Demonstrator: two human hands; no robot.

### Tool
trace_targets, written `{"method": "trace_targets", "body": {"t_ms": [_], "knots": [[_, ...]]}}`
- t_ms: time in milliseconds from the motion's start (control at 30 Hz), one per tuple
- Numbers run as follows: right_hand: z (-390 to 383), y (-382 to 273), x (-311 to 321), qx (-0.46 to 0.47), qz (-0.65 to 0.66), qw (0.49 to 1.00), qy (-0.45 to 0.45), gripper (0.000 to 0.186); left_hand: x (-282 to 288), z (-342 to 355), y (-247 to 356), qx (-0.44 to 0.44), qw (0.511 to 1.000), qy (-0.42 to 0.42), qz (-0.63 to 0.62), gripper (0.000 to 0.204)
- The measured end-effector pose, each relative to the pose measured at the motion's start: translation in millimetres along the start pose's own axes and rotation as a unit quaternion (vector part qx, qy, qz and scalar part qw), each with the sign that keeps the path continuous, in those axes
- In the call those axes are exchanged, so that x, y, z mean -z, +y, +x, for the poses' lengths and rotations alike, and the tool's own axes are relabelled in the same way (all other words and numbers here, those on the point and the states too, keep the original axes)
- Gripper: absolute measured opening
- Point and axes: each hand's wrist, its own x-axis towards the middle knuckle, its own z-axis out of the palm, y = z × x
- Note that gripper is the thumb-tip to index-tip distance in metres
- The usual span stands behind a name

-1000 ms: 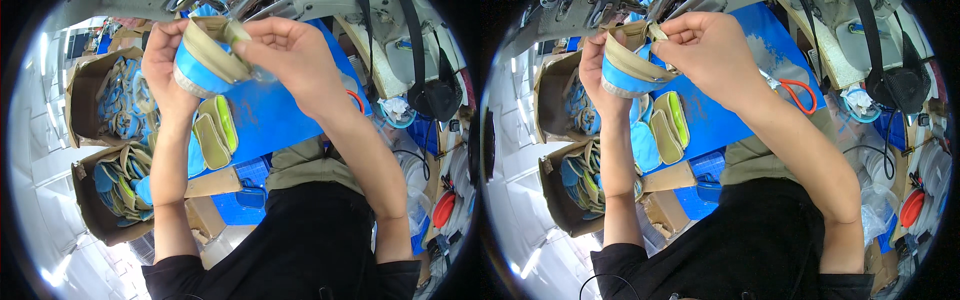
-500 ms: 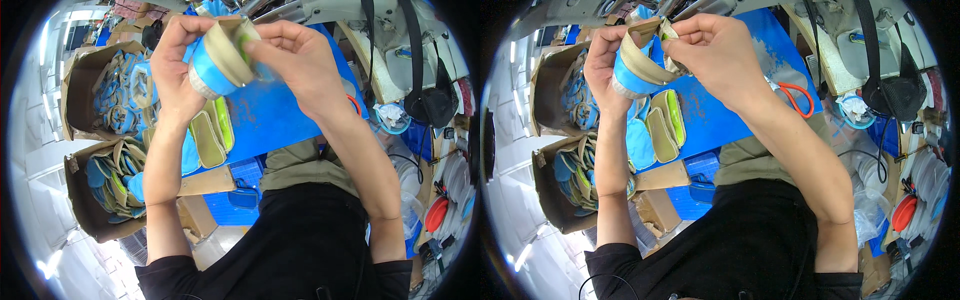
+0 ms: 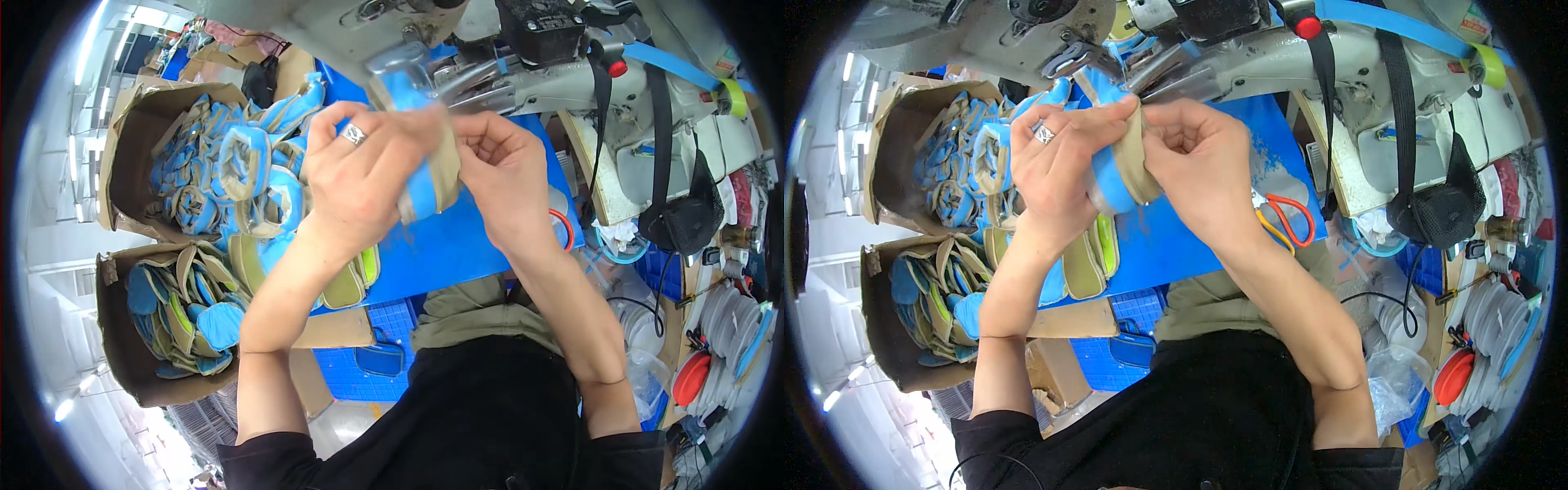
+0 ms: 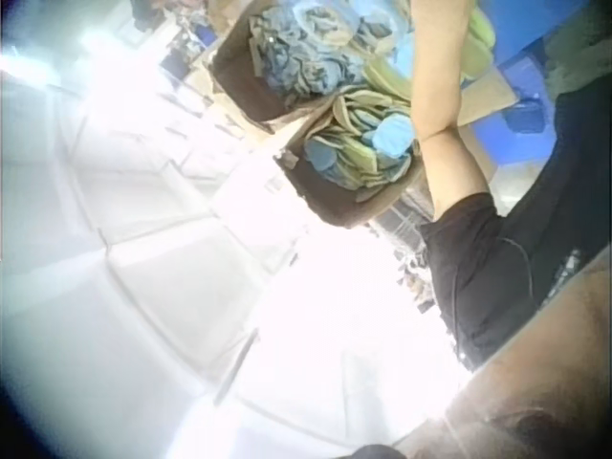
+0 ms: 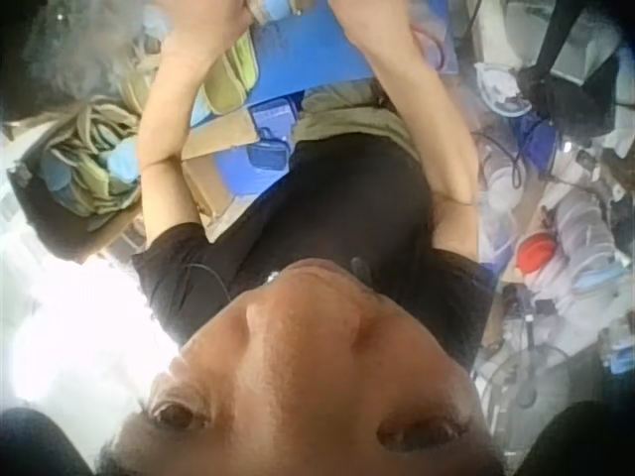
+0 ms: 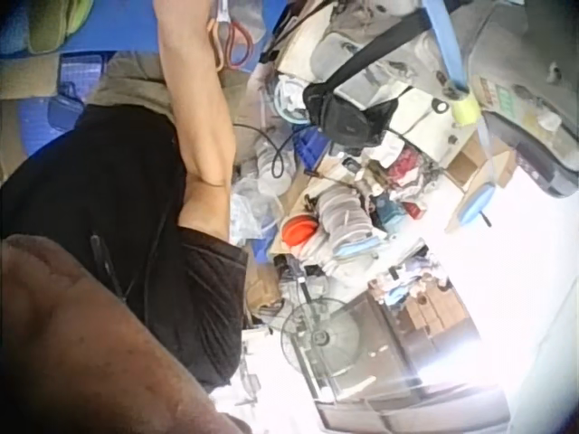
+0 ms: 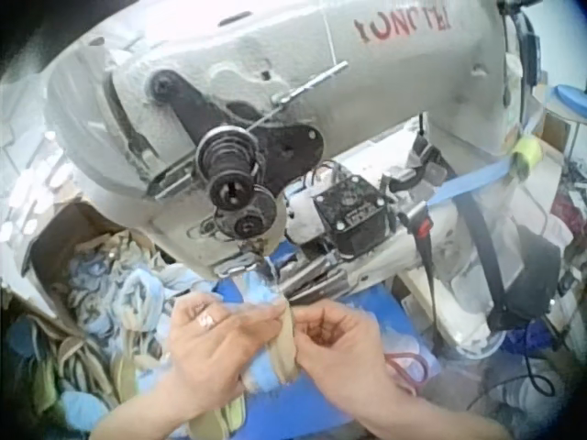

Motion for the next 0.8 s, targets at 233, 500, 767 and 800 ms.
{"method": "trace_targets", "body": {"t_ms": [233, 500, 767, 800], "knots": [[6.1, 6.0, -7.8, 0.038, -0.013, 0.998, 0.056, 0.013, -2.8, -7.7, -5.1, 0.035, 0.998, -0.003, -0.046, 0.021], [6.7, 3.9, -8.2, 0.102, -0.056, 0.991, 0.069, 0.013, 5.3, -40.3, 17.1, 0.574, 0.523, 0.079, -0.625, 0.041], [5.0, 7.8, -3.7, 0.157, -0.124, 0.977, 0.077, 0.017, -4.0, -4.4, 14.3, 0.567, 0.545, -0.025, -0.618, 0.029], [4.7, 10.6, -2.8, 0.164, -0.125, 0.976, 0.072, 0.017, -4.4, -3.4, 11.0, 0.580, 0.509, -0.009, -0.635, 0.022]]}}
